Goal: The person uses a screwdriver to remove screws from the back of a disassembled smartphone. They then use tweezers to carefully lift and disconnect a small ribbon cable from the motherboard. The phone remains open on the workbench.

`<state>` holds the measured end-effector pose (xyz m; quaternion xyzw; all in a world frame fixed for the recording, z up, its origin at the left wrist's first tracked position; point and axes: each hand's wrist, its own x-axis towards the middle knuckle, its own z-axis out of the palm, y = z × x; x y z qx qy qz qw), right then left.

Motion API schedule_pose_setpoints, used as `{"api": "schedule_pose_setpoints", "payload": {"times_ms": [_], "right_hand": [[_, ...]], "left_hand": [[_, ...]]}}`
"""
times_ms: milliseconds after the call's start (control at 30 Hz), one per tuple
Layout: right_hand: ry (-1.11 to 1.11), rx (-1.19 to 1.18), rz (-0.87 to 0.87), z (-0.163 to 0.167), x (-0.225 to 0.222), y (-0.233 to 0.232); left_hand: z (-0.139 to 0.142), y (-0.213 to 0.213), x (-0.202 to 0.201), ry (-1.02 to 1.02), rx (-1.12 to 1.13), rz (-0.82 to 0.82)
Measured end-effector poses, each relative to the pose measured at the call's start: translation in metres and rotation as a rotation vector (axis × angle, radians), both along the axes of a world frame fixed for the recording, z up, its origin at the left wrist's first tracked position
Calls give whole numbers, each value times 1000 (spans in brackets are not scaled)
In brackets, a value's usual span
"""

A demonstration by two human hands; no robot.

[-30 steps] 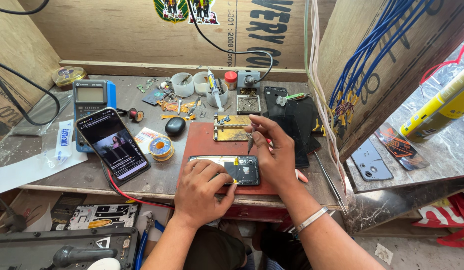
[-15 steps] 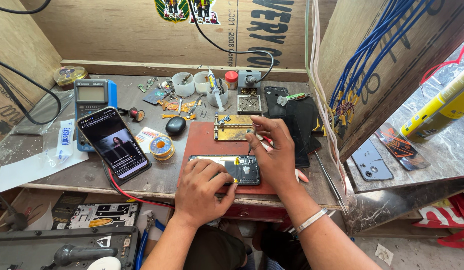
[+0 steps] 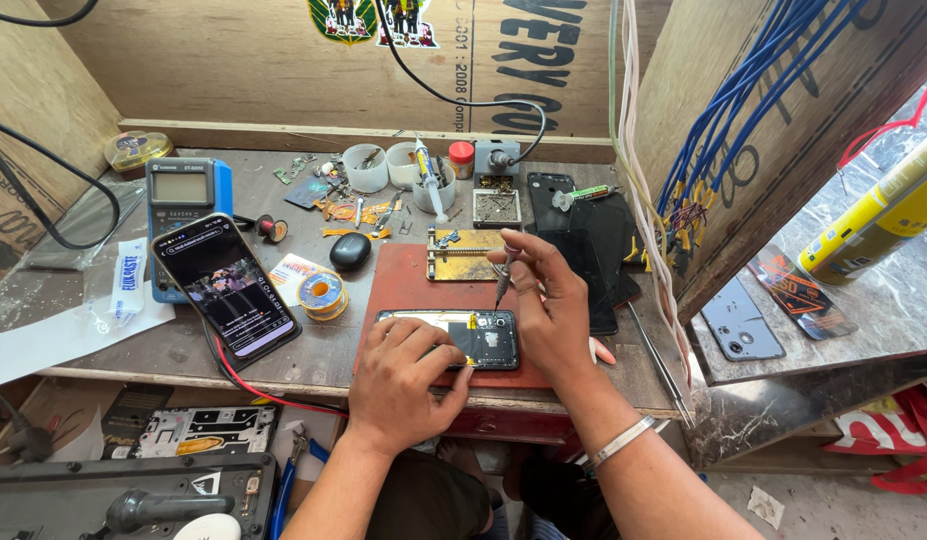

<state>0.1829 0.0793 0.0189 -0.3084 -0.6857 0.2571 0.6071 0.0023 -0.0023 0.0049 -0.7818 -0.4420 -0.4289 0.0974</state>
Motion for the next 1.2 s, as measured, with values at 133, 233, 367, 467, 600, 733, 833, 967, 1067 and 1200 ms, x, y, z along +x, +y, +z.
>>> {"api": "schedule_pose_setpoints", "payload": {"times_ms": [133, 233, 367, 467, 600, 733, 833, 967, 1067, 1200], "right_hand": [[-64, 122, -95, 0, -1, 0], [-73, 49, -140, 0, -1, 0], [32, -15, 6, 0, -1, 0], [-43, 66, -87, -2, -1, 1], [9, -55, -19, -4, 0, 3], [6, 8, -43, -5, 1, 3], [-74, 32, -137, -5, 1, 0], [-59, 11, -60, -2, 2, -2], [-109, 60, -107, 0, 1, -2], [-125, 18, -142, -2, -1, 1]], "left_hand": [[1, 1, 0, -4, 4, -13], [1, 1, 0, -7, 5, -9], [1, 1, 0, -6, 9, -13], [1, 0, -1, -8, 2, -18], [1, 0, -1, -6, 8, -15], [1, 0, -1, -6, 17, -17], [1, 1, -1, -9, -1, -17], [1, 0, 0, -8, 3, -16], [2, 0, -1, -8, 7, -15], [2, 0, -1, -7, 3, -13]]}}
